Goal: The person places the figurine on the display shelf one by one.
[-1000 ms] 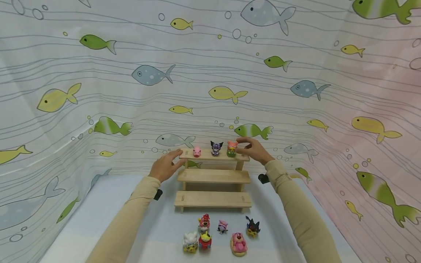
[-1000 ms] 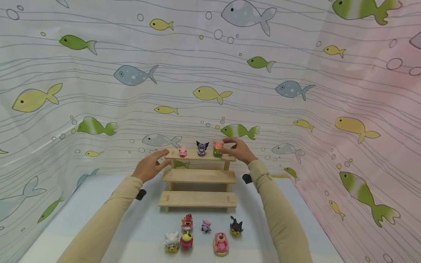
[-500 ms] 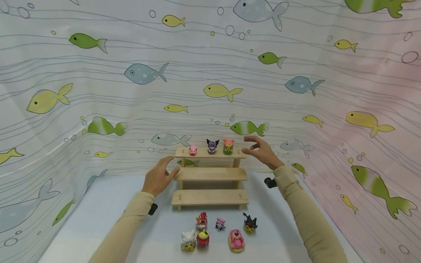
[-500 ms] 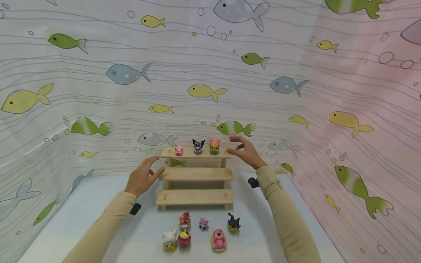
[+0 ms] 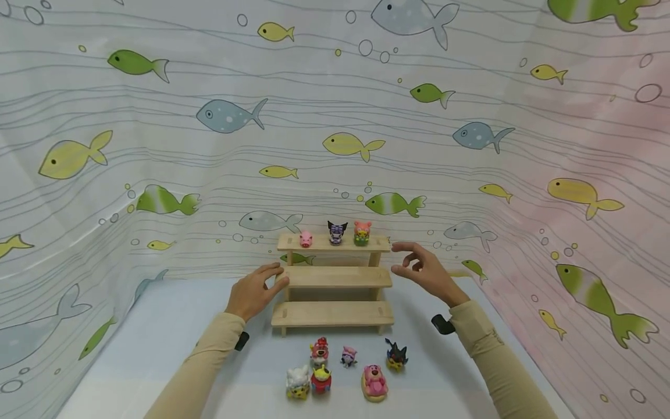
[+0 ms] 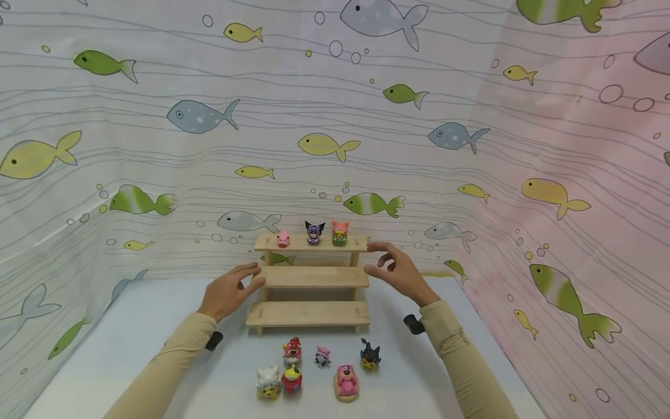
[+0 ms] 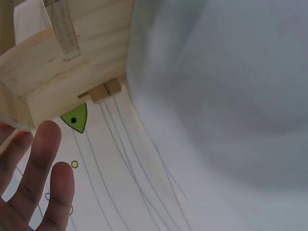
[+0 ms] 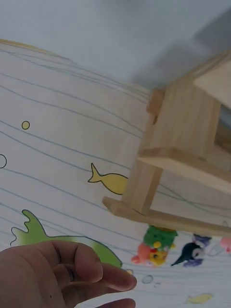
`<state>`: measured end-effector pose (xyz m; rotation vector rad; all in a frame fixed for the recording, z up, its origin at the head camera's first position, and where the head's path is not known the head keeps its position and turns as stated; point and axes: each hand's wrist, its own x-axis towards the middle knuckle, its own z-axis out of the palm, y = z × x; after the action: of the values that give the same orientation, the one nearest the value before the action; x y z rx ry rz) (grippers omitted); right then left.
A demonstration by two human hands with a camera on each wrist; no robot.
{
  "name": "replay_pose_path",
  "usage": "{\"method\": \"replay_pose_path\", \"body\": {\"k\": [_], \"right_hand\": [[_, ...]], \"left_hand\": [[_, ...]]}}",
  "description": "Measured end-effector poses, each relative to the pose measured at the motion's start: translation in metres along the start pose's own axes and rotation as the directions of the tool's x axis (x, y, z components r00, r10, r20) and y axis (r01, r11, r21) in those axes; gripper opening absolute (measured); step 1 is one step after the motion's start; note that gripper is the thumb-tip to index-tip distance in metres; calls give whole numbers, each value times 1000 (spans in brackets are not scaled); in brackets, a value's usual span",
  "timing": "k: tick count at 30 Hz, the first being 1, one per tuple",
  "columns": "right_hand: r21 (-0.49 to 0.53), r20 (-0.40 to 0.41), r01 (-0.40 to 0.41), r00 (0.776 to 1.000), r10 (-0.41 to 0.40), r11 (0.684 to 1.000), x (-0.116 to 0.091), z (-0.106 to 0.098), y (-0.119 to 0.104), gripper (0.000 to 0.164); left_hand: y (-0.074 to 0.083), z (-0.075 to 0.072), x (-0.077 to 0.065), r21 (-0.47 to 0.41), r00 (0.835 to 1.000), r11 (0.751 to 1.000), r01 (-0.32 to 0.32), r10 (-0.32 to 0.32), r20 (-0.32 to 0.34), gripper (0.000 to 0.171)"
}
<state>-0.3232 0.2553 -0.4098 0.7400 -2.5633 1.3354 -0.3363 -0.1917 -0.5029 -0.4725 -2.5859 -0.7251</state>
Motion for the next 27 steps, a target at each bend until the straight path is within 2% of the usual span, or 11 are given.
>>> {"method": "replay_pose_path", "body": {"k": [8, 16, 21, 27], "right_hand": [[-53, 73, -3, 997, 7, 999, -45, 20, 2, 47], [-103, 138, -84, 986, 97, 991, -87, 38, 9, 48], [-113, 170, -92, 979, 111, 989, -104, 41, 11, 51], [-125, 218, -87, 969, 113, 988, -114, 44, 14, 51]], "left_hand": [[2, -5, -2, -3, 1000, 1000, -3, 3, 20, 56], [2, -8, -1, -2, 997, 1000, 2, -2, 79, 57], [5, -9, 1, -11, 994, 1000, 21, -20, 103, 57], [5, -9, 1, -10, 994, 999, 34, -32, 104, 57]]}}
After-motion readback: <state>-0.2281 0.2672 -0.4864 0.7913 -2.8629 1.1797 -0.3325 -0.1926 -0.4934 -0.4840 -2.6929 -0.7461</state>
